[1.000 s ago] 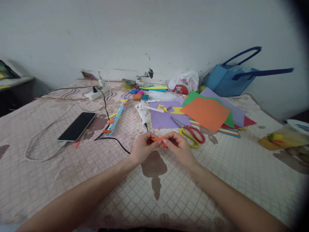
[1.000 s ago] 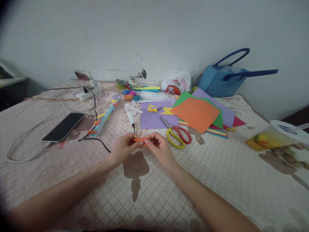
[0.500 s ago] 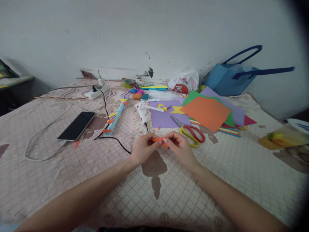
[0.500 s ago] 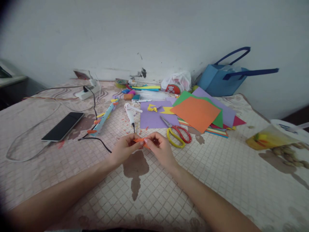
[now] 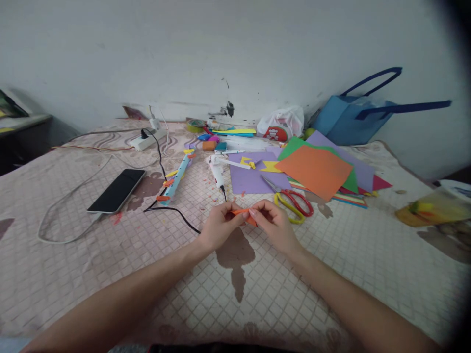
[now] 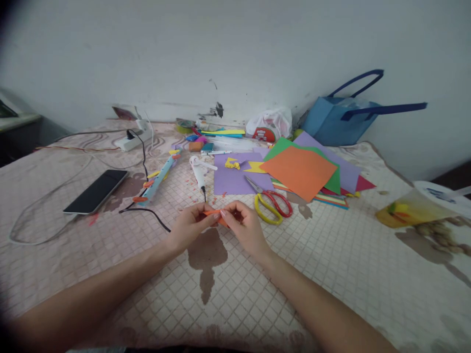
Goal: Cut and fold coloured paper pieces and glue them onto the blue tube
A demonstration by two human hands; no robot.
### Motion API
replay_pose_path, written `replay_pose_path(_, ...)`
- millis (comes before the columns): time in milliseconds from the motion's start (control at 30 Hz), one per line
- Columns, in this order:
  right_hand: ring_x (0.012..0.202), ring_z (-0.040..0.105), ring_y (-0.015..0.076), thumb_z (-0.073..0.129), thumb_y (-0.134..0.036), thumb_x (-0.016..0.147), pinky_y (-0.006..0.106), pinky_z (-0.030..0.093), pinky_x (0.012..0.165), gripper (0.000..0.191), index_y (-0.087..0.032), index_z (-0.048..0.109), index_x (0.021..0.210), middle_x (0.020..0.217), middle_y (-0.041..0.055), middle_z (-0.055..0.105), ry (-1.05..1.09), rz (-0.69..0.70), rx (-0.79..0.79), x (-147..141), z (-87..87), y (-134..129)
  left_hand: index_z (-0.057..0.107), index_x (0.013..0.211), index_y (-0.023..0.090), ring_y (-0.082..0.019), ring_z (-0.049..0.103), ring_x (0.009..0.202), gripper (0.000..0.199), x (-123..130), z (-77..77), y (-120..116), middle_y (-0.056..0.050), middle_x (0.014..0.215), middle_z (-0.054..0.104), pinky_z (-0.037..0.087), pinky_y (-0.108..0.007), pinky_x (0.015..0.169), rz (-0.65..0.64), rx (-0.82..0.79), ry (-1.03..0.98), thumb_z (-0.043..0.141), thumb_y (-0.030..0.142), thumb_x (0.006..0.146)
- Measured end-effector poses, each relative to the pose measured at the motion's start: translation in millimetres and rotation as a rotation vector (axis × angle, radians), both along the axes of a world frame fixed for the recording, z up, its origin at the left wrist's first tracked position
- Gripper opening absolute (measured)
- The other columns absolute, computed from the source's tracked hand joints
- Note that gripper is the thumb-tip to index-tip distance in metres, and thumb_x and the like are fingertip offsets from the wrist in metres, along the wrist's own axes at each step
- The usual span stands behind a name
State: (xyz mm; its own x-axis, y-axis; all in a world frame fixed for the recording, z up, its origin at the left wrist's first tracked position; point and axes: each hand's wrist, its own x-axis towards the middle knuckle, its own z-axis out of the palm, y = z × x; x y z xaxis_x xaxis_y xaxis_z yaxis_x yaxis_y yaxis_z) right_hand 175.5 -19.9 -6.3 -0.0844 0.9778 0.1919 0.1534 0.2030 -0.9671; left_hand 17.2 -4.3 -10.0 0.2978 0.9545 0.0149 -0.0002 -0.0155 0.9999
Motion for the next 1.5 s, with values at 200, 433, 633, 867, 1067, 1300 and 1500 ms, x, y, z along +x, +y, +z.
replay_pose_path(200,0.064,0.053,0.0120,0.057,-0.031,0.084,0.024,0.043,0.058,0.014,-0.020,0.057,0.076,0.070,-0.0011,0.057,-0.004,0.010,0.004,0.2,-0.3,0.1,0.060,0.072,0.013,-0.009,0.054,0.059,0.024,1.2,1.9,-0.5,0.001,0.064,0.060,0.041,-0.019,0.056,0.001,0.017,-0.004,0.066,0.036,0.075)
replay_pose_path(433,0.063,0.053,0.0116,0.057,-0.031,0.084,0.024,0.043,0.057,0.014,-0.020,0.057,0.075,0.069,-0.0014,0.056,0.006,0.011,0.003,-0.2,-0.8,0.6,0.059,0.071,0.013,-0.009,0.054,0.059,0.024,1.5,2.1,-1.0,0.000,0.063,0.060,0.040,-0.020,0.055,0.010,0.014,0.009,0.066,0.036,0.074)
replay_pose_path(633,0.064,0.053,0.0115,0.057,-0.030,0.084,0.024,0.043,0.058,0.013,-0.020,0.057,0.076,0.070,-0.0013,0.056,0.005,0.009,0.009,-0.4,-0.7,0.0,0.059,0.071,0.013,-0.009,0.053,0.058,0.024,1.4,2.4,-1.3,0.001,0.063,0.059,0.040,-0.020,0.055,0.015,0.005,0.004,0.066,0.036,0.074)
replay_pose_path(867,0.064,0.054,0.0118,0.058,-0.030,0.084,0.024,0.044,0.059,0.013,-0.020,0.058,0.077,0.071,-0.0008,0.058,-0.008,0.028,0.000,1.7,-1.8,0.2,0.059,0.069,0.013,-0.009,0.053,0.057,0.024,2.2,1.1,-1.5,0.001,0.062,0.059,0.039,-0.020,0.053,0.030,0.015,0.031,0.066,0.035,0.074)
replay_pose_path(1067,0.065,0.054,0.0114,0.056,-0.026,0.085,0.024,0.044,0.060,0.010,-0.020,0.058,0.077,0.072,-0.0016,0.058,-0.028,0.037,0.064,3.5,-1.3,1.0,0.060,0.072,0.013,-0.009,0.057,0.061,0.024,2.4,1.0,-1.3,0.000,0.065,0.062,0.043,-0.020,0.059,0.004,-0.027,-0.062,0.069,0.036,0.072)
replay_pose_path(1300,0.068,0.053,0.0119,0.056,-0.025,0.085,0.024,0.043,0.062,0.009,-0.022,0.058,0.078,0.074,-0.0016,0.058,-0.063,-0.069,0.189,4.5,0.3,3.5,0.061,0.074,0.013,-0.009,0.059,0.062,0.026,2.0,2.5,-0.3,0.000,0.067,0.064,0.046,-0.022,0.063,0.051,-0.107,-0.183,0.072,0.036,0.069)
replay_pose_path(1500,0.068,0.053,0.0129,0.056,-0.026,0.085,0.026,0.043,0.063,0.009,-0.022,0.058,0.078,0.073,-0.0013,0.058,-0.078,-0.087,0.178,3.1,2.4,1.5,0.061,0.073,0.013,-0.009,0.059,0.064,0.021,1.7,3.7,-1.5,-0.001,0.068,0.065,0.046,-0.021,0.065,0.089,-0.102,-0.213,0.072,0.032,0.070)
